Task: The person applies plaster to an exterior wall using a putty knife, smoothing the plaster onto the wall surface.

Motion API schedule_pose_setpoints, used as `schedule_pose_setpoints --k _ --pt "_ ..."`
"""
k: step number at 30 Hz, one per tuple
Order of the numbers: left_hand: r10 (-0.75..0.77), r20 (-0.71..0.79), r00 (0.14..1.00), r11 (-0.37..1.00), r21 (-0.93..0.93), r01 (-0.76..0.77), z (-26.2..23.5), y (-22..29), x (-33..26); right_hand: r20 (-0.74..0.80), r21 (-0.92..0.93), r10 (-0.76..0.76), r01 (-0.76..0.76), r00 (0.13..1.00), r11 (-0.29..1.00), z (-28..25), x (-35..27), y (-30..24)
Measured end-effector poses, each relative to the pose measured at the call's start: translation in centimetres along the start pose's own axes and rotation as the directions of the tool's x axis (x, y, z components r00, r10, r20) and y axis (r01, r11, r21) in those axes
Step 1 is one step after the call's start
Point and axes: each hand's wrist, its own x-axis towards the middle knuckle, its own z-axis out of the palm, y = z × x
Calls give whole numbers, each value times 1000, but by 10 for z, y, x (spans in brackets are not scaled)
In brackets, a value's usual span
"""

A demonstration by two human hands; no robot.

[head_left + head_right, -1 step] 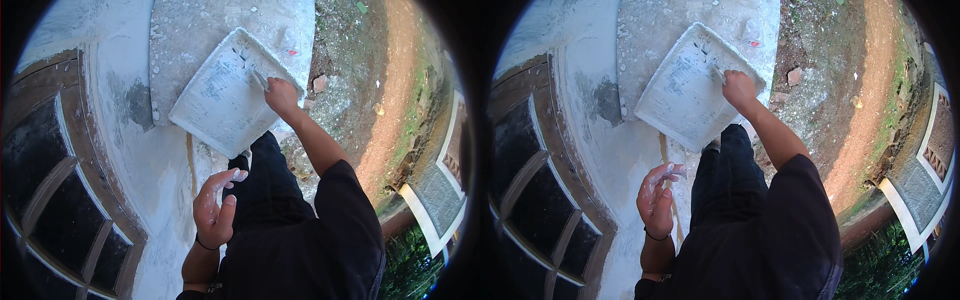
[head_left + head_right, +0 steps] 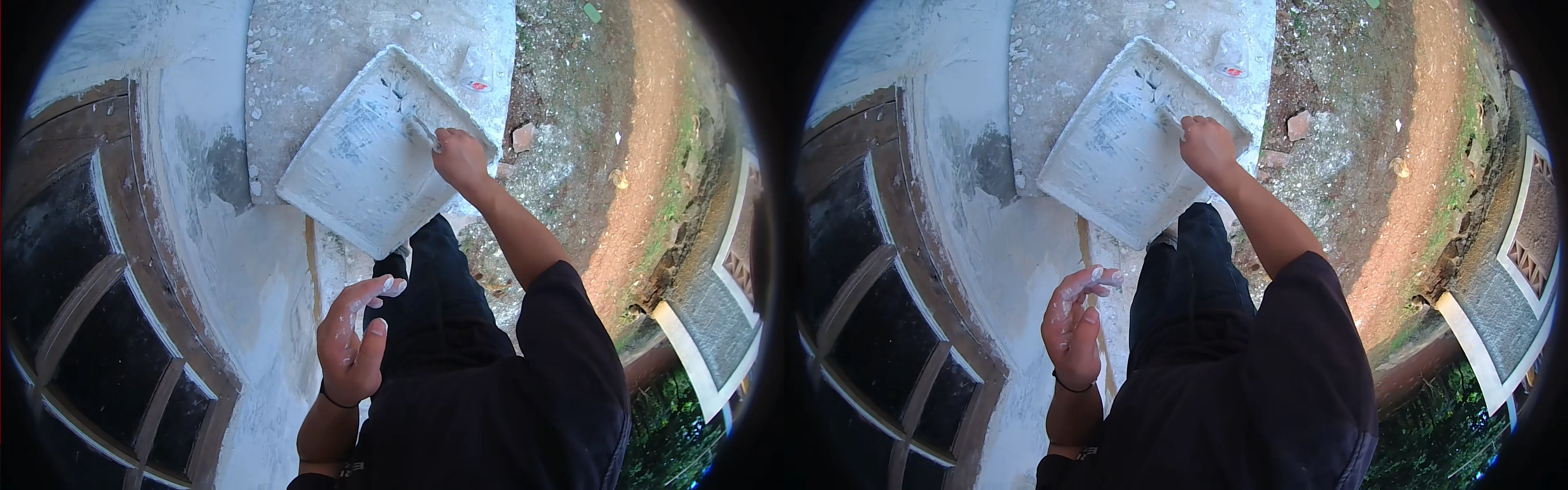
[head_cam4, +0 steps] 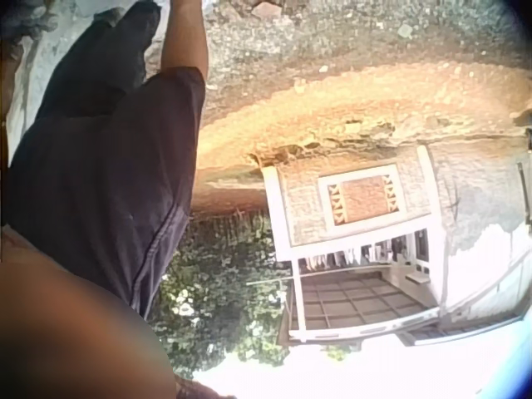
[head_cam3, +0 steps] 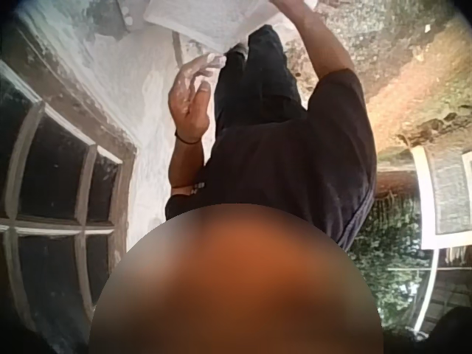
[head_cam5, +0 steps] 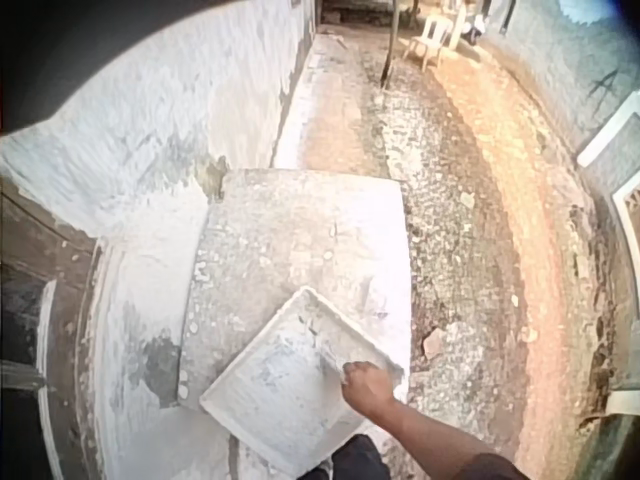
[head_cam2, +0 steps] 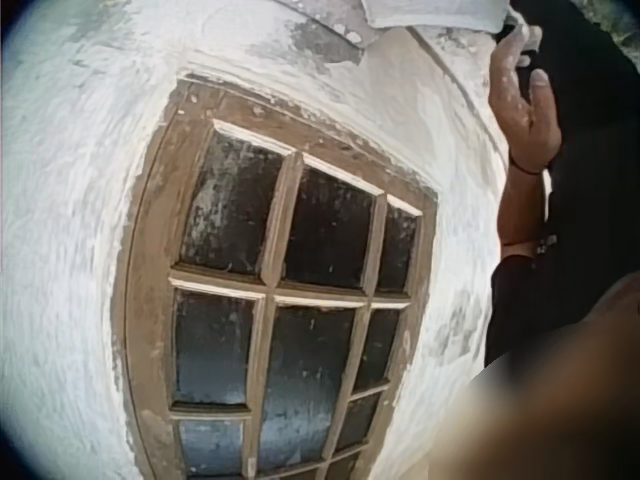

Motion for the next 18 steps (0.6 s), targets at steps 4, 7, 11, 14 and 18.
schedule_pose_setpoints --k 4,7,11,14,18 --pt "-12 -10 1000 1000 -13 12 2 -3 1 54 152 -82 73 995 986 10 -15 -40" --pt "-12 -1 1000 1000 -18 12 5 0 2 121 125 -87 72 989 990 43 -17 -51" --pt "20 5 1000 1000 -3 -20 2 -3 -1 53 53 53 -56 997 997 26 -8 -12" --pt "-27 5 1000 999 -43 27 1 -5 4 -5 12 48 -48 999 999 8 1 12" --pt "2 19 1000 1000 -28 -1 3 -1 18 -8 31 96 -96 995 995 -12 2 14"
